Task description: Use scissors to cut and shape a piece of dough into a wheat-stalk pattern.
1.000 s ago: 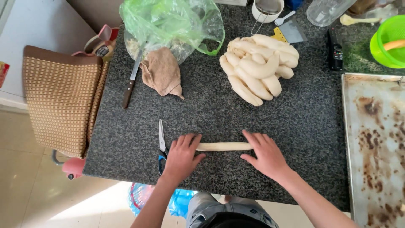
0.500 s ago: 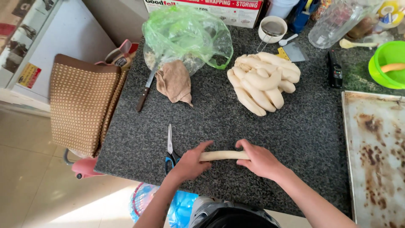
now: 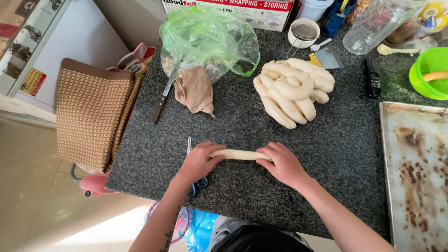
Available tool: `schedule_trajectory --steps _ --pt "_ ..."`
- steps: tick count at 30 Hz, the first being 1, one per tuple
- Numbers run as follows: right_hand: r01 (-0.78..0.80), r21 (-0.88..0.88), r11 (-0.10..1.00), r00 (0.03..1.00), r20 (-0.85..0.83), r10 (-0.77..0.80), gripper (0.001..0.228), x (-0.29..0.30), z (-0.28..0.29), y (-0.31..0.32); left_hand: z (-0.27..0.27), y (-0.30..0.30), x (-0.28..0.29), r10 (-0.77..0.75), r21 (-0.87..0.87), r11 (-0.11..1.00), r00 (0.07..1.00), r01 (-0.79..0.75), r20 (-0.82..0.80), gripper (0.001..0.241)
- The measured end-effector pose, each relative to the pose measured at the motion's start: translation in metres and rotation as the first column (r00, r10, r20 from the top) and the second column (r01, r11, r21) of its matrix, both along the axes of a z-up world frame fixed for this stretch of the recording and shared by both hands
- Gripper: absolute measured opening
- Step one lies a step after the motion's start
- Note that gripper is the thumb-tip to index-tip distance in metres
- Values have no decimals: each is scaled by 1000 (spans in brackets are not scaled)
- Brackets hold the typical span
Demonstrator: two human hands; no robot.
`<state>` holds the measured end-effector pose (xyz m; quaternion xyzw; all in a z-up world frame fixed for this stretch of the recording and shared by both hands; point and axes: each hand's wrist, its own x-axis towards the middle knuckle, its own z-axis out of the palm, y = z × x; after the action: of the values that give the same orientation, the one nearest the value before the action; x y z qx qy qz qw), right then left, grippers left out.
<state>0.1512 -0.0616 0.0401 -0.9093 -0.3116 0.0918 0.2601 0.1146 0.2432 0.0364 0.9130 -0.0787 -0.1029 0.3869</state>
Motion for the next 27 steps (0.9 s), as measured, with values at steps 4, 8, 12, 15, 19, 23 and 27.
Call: schedule_trajectory --steps 4,8,12,15,19,23,27 --pt "14 -134 991 999 41 -9 33 -5 -32 -3 -52 4 -2 -157 338 937 967 83 199 39" --pt "45 -173 984 999 10 -44 32 -8 -37 -9 -54 10 -12 -190 470 881 955 62 230 47" --pt "84 -68 994 996 29 -83 31 -9 -22 -14 -36 17 -37 -91 562 813 921 -152 380 60" --pt "133 5 991 991 32 -133 29 -13 -21 -13 -34 11 -74 125 515 783 898 -350 422 43" --pt "233 167 958 971 7 -238 21 -20 -28 -9 -27 -22 -108 494 300 758 810 -579 317 37" --pt "252 238 938 962 40 -268 21 -21 -42 -10 -22 -31 -111 525 322 707 772 -630 358 48" --pt "299 258 919 954 -58 -294 32 -22 -46 -13 -34 -24 -116 579 393 629 741 -671 340 56"
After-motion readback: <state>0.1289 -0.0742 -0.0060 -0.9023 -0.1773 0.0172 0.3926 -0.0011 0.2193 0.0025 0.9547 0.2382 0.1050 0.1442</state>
